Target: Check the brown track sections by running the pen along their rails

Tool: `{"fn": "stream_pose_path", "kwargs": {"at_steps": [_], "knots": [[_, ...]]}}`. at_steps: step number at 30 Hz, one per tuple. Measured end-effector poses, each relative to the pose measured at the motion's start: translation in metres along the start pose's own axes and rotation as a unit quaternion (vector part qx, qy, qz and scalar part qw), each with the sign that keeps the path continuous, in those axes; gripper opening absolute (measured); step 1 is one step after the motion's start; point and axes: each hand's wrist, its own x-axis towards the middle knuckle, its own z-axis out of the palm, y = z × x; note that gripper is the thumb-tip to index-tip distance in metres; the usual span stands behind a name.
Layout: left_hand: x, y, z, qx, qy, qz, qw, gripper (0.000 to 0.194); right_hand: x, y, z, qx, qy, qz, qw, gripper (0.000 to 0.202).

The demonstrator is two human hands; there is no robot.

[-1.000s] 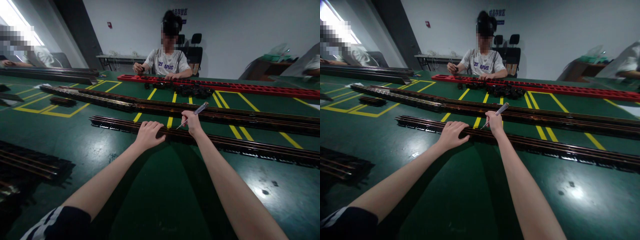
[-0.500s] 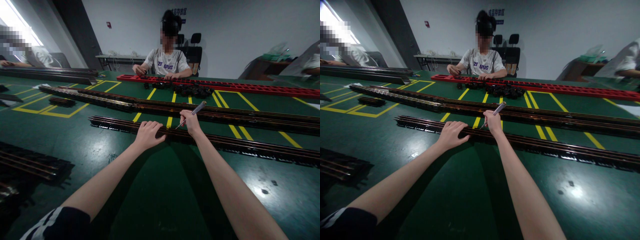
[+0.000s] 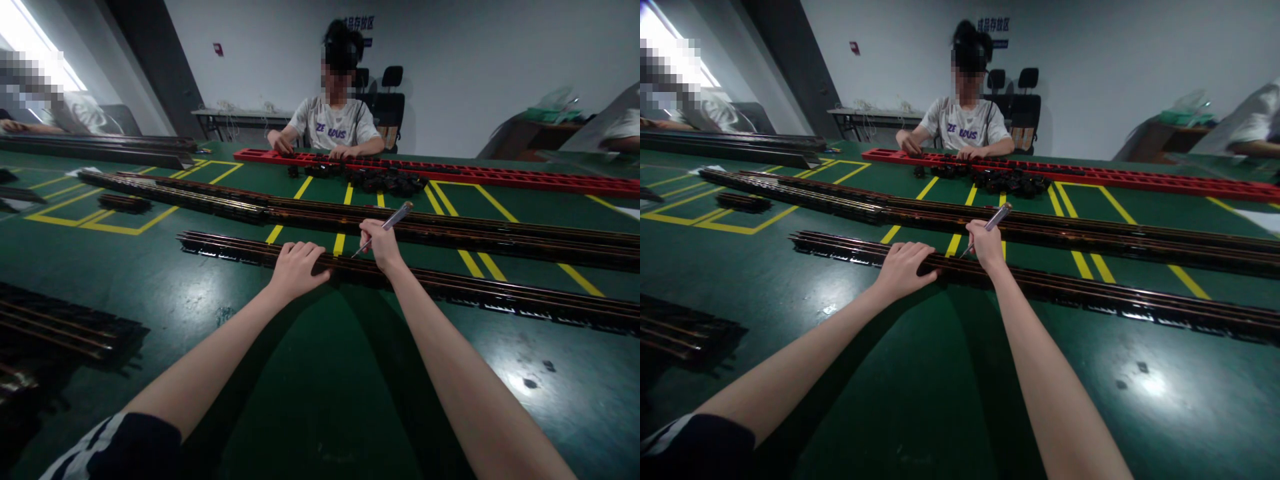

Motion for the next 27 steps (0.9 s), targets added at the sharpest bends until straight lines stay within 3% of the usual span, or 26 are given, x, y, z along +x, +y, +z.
{"fn": "stream_pose_path", "kwargs": {"at_steps": [27], "knots": [[0.0, 0.003, -0.001, -0.016, 0.001, -0.012, 1.0, 0.029, -0.006, -0.012, 0.008, -0.049, 0.004, 0.003, 0.999, 0.036]]}}
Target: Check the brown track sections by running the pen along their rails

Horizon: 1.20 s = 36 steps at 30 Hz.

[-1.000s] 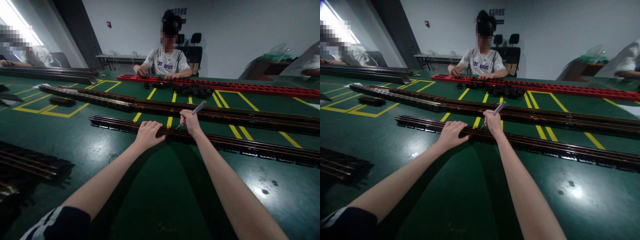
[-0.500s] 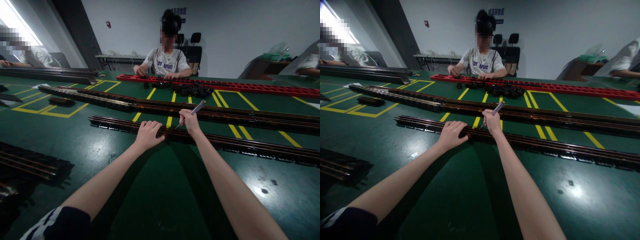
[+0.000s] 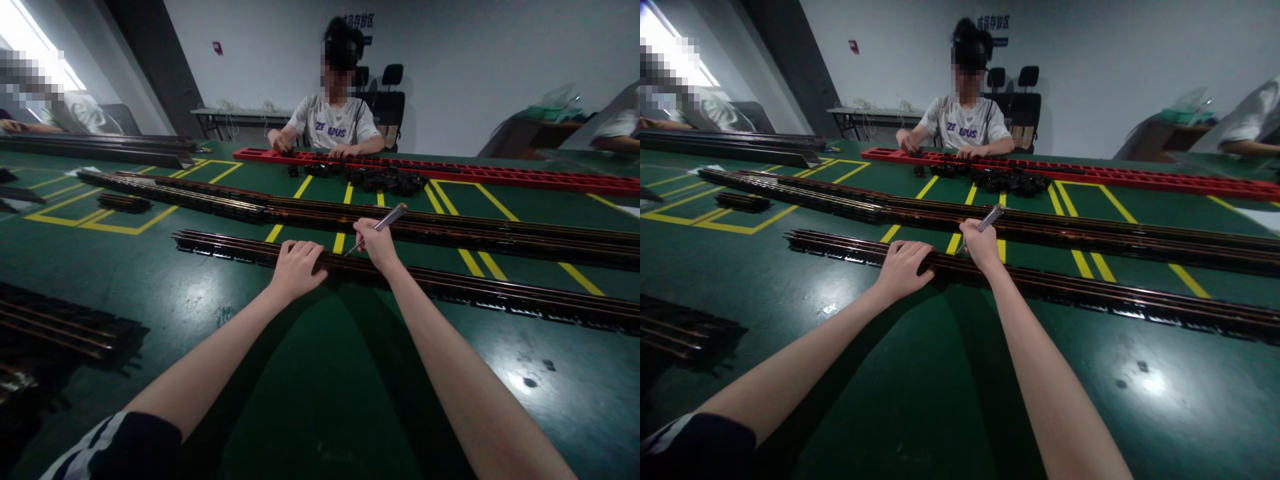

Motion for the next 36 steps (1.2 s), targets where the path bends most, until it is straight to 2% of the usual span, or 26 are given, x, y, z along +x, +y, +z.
{"fn": "stream_pose_path", "kwargs": {"at_steps": [8, 27, 36], "knots": [[0.0, -0.0006, -0.0002, -0.001, 0.003, 0.007, 1.0, 0.03, 0.0004, 0.0011, 0.0018, -0.012, -0.026, -0.001, 1.0, 0.035], [0.0002, -0.0004, -0.0018, 0.008, 0.006, 0.005, 1.0, 0.041, -0.0008, 0.0002, 0.0002, -0.011, -0.023, 0.007, 1.0, 0.034], [0.0006, -0.0037, -0.0017, -0.024, -0.016, 0.015, 0.999, 0.045, 0.0021, 0.0053, -0.0015, 0.013, -0.018, 0.015, 1.0, 0.033]]}}
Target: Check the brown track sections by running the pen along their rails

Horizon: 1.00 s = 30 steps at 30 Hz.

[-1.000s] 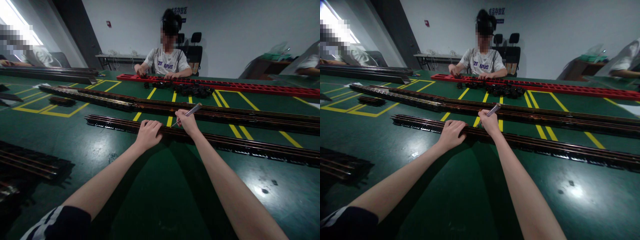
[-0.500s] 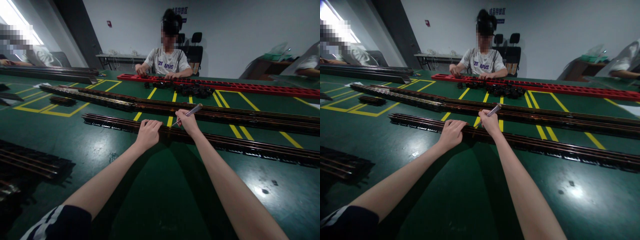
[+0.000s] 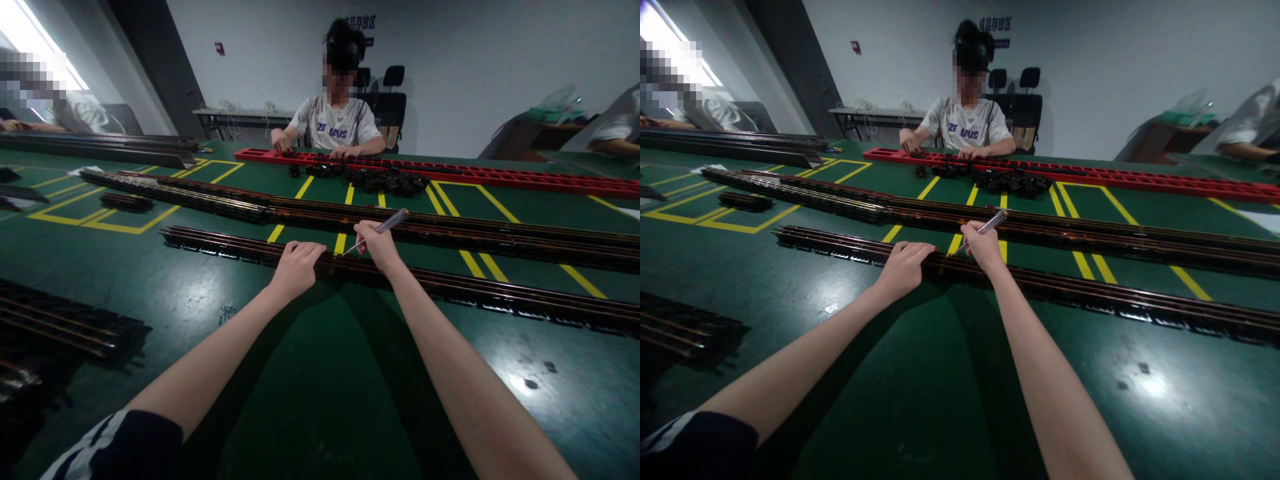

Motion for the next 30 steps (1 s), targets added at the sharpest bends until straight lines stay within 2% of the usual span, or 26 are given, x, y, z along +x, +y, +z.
{"fn": "stream_pose_path", "kwargs": {"at_steps": [30], "knots": [[-0.0003, 0.0023, -0.0036, 0.005, -0.022, -0.009, 1.0, 0.04, 0.0013, 0.0049, -0.0042, 0.0, 0.009, -0.013, 1.0, 0.036]]}}
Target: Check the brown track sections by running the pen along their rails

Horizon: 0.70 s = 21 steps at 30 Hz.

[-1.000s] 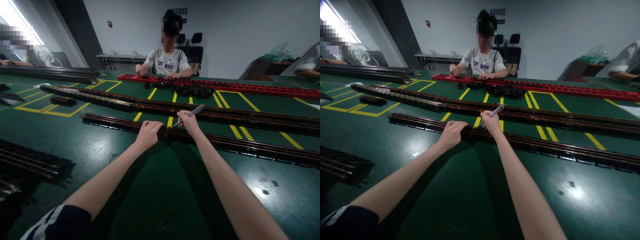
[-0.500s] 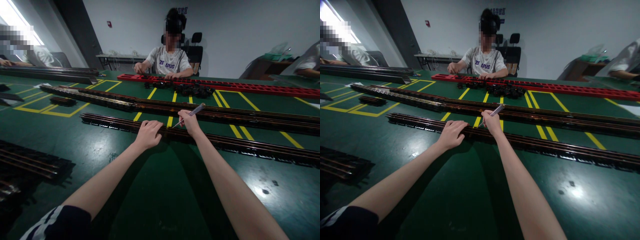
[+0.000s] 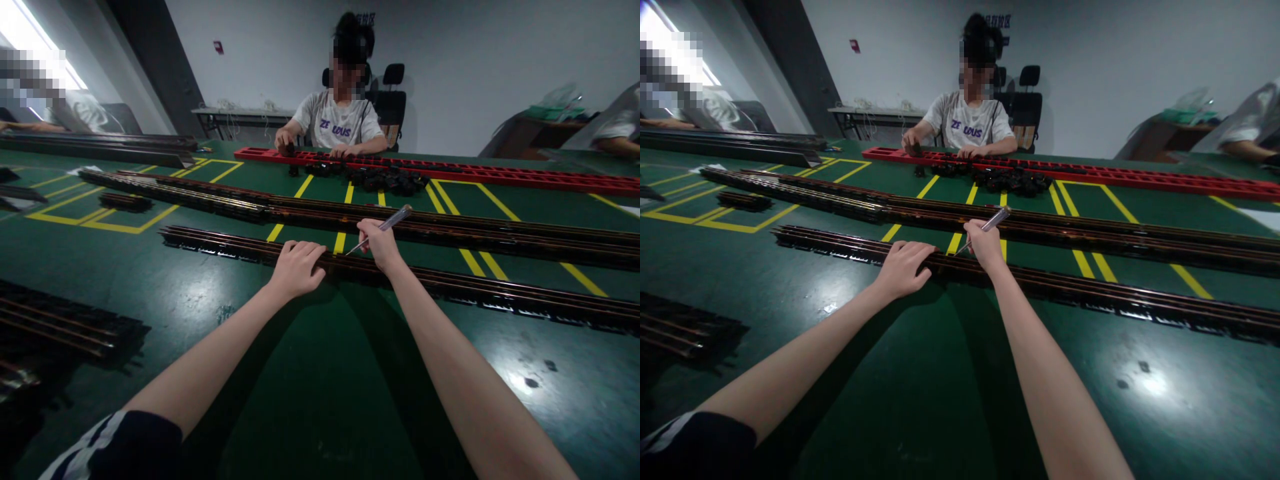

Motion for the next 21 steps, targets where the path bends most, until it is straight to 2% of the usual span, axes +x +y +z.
{"fn": "stream_pose_path", "kwargs": {"at_steps": [11, 21], "knots": [[0.0006, 0.0002, -0.0006, 0.007, 0.003, 0.002, 1.0, 0.04, 0.0022, 0.0022, -0.0009, 0.007, 0.033, 0.013, 0.999, 0.036], [0.0005, 0.0005, -0.0005, 0.008, -0.001, 0.002, 1.0, 0.039, 0.0006, -0.0012, -0.0001, -0.001, 0.026, 0.009, 1.0, 0.035]]}}
